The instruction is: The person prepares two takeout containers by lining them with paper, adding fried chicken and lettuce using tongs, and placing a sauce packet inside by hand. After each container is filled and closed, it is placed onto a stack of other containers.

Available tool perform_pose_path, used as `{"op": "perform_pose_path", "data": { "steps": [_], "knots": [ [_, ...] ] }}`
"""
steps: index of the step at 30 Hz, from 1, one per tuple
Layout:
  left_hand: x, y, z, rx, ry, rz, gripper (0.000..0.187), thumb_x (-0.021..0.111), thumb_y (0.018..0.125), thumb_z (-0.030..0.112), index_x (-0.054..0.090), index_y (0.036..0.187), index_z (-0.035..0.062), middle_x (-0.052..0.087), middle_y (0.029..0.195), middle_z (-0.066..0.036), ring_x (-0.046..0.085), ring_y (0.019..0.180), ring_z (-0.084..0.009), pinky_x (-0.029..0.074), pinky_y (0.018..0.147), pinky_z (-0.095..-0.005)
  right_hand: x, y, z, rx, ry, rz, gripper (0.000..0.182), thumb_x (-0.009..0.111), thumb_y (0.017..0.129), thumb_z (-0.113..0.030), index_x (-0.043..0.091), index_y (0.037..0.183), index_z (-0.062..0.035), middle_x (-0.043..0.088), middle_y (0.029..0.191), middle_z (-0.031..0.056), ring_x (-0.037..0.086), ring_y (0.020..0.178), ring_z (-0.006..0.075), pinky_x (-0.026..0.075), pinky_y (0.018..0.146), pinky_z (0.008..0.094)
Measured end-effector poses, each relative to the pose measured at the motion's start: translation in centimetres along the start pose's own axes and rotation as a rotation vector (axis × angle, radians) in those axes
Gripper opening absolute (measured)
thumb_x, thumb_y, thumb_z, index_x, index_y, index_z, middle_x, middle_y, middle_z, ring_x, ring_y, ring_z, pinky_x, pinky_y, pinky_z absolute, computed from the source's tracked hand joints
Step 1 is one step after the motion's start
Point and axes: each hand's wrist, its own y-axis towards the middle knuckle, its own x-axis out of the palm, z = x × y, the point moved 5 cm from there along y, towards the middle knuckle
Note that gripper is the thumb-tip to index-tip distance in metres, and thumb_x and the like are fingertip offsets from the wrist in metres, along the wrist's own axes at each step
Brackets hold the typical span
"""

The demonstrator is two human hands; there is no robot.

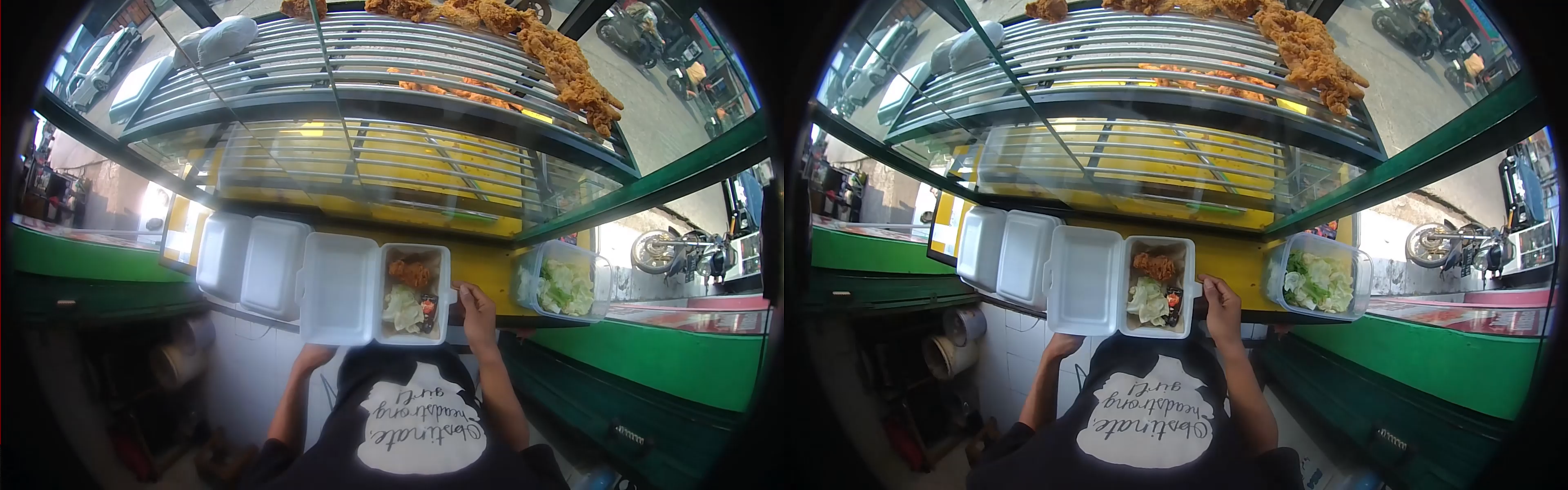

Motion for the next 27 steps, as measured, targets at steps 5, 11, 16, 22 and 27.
{"op": "perform_pose_path", "data": {
  "steps": [5, 11, 16, 22, 27],
  "knots": [
    [-0.1, 1.4, -4.3, 0.172, 0.003, 0.307, 0.026, 0.064, 0.085, 0.005, 0.063, 0.109, -0.0026, 0.066, 0.102, -0.015, 0.062, 0.096, -0.0249, 0.049, 0.087, -0.0346, -0.3, -0.8, 0.0, 0.086, 0.066, 0.017, 0.022, 0.059, 0.095, -0.013, 0.066, 0.108, 0.0027, 0.066, 0.089, 0.0039, 0.061, 0.075, 0.0091, 0.05, 0.067, 0.0229],
    [3.6, 3.8, 11.0, 0.235, -0.246, 0.098, 0.059, 0.054, 0.093, 0.027, 0.036, 0.143, 0.0029, 0.052, 0.13, -0.018, 0.05, 0.121, -0.0274, 0.035, 0.105, -0.0359, 0.2, -1.2, 0.1, 0.055, 0.016, 0.005, 0.024, 0.059, 0.095, -0.015, 0.065, 0.11, 0.0027, 0.066, 0.088, 0.0024, 0.059, 0.077, 0.008, 0.049, 0.067, 0.0225],
    [5.2, 4.9, 14.0, 0.059, 0.133, 0.101, 0.094, 0.077, 0.075, 0.036, 0.028, 0.146, -0.0003, 0.053, 0.127, -0.028, 0.057, 0.113, -0.0354, 0.047, 0.096, -0.0444, 0.3, -1.1, 0.4, -0.006, 0.102, 0.052, 0.027, 0.059, 0.096, -0.018, 0.065, 0.112, 0.0025, 0.066, 0.092, 0.0015, 0.057, 0.08, 0.0066, 0.047, 0.068, 0.0207],
    [5.3, 5.1, 14.0, 0.104, 0.12, 0.119, 0.094, 0.078, 0.074, 0.04, 0.031, 0.144, -0.0033, 0.053, 0.125, -0.029, 0.058, 0.111, -0.0375, 0.048, 0.095, -0.0451, 1.1, -1.1, -0.8, 0.026, 0.104, 0.043, 0.024, 0.062, 0.094, -0.011, 0.063, 0.111, 0.0049, 0.066, 0.093, 0.0029, 0.058, 0.083, 0.0062, 0.046, 0.075, 0.0211],
    [5.3, 5.1, 13.5, 0.083, 0.163, 0.122, 0.093, 0.077, 0.076, 0.042, 0.032, 0.143, -0.0046, 0.053, 0.125, -0.029, 0.058, 0.111, -0.0372, 0.048, 0.095, -0.0449, 1.0, -0.6, -0.3, 0.052, 0.144, 0.015, 0.018, 0.061, 0.093, -0.009, 0.061, 0.105, 0.0041, 0.066, 0.091, 0.0039, 0.059, 0.081, 0.0065, 0.046, 0.075, 0.0205]
  ]
}}
